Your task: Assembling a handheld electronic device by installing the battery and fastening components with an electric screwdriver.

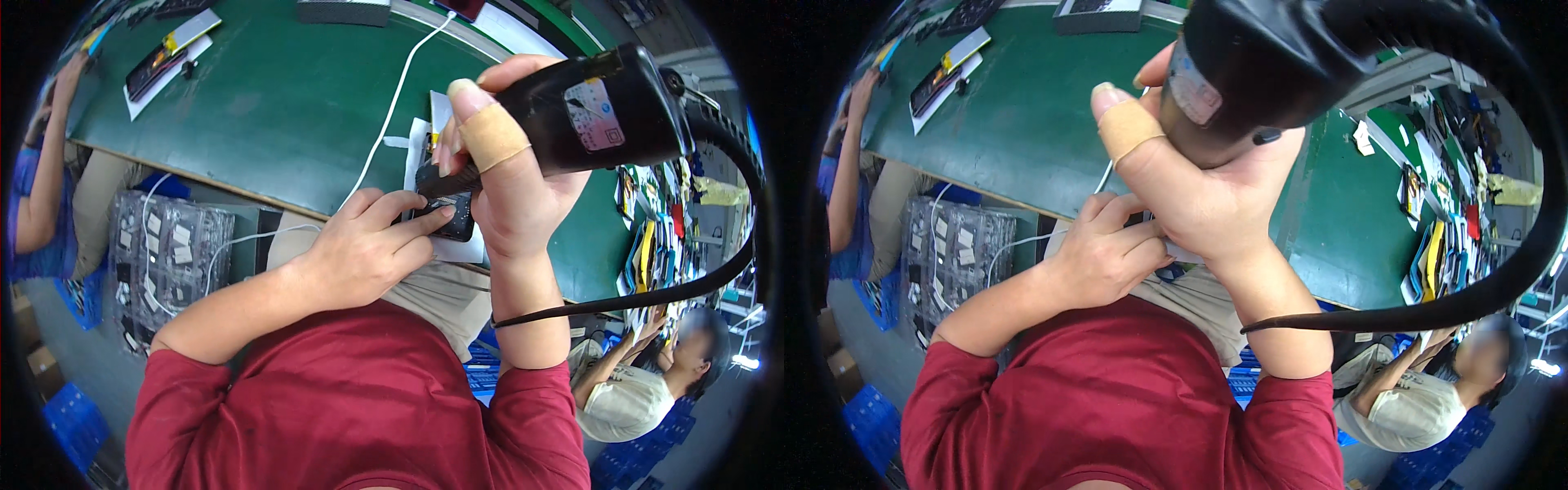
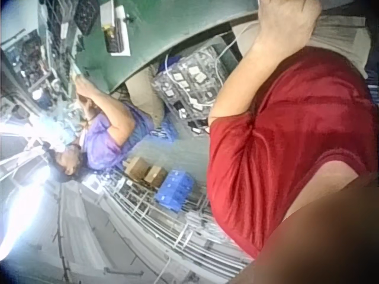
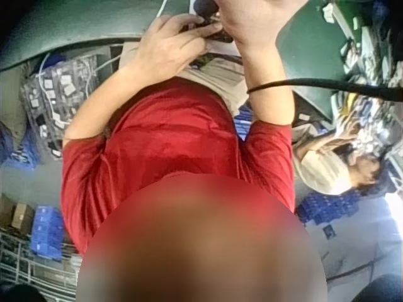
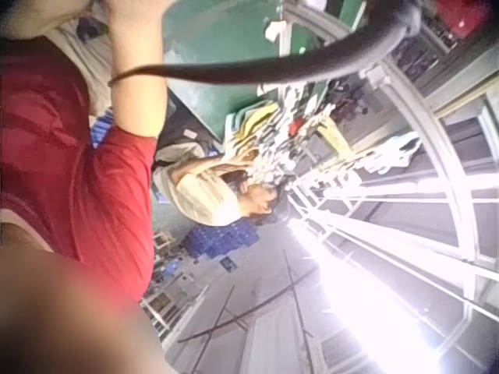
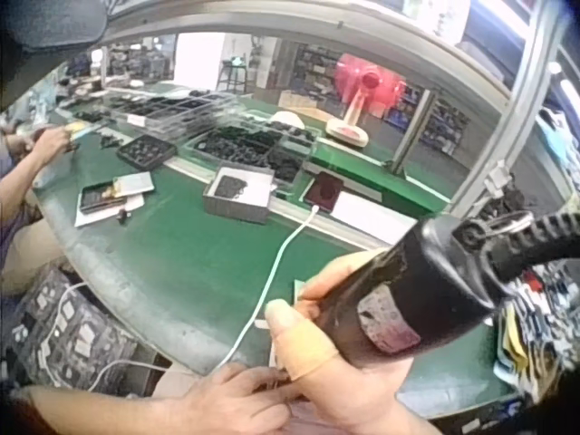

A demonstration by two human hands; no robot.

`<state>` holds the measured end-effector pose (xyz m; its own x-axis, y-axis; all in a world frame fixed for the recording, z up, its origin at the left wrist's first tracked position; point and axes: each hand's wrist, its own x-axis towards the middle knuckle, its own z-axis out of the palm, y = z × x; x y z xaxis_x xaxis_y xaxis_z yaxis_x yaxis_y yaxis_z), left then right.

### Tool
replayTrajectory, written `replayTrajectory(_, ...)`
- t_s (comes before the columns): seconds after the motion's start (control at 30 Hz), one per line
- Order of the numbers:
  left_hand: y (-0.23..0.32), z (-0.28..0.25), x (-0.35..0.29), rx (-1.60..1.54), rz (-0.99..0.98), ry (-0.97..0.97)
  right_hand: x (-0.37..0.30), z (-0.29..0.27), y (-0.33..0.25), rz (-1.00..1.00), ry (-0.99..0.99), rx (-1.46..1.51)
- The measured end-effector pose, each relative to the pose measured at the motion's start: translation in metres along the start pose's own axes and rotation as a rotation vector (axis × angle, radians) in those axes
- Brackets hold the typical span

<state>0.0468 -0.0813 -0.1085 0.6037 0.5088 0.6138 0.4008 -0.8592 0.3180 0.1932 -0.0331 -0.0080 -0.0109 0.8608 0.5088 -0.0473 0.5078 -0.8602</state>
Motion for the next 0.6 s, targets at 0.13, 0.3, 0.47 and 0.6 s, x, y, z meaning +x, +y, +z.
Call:
replayTrajectory(0.13, -0.0025, 0.0018, -0.0019, -0.014, -0.002, -0.002, -0.0018, 0.001, 0.0073, -0.005, 0.013, -0.036)
replayTrajectory(0.3, -0.0019, 0.0046, -0.0036, -0.032, -0.004, 0.018, -0.0051, 0.0061, 0.0034, 0.085, 0.103, 0.124)
replayTrajectory(0.47, -0.0004, 0.0046, -0.0024, -0.03, -0.001, 0.021, -0.0034, 0.0037, 0.0008, 0.099, 0.099, 0.14)
replayTrajectory(0.6, -0.0004, 0.002, 0.0021, -0.061, -0.023, -0.001, -0.0017, -0.001, 0.0001, 0.095, 0.007, 0.091)
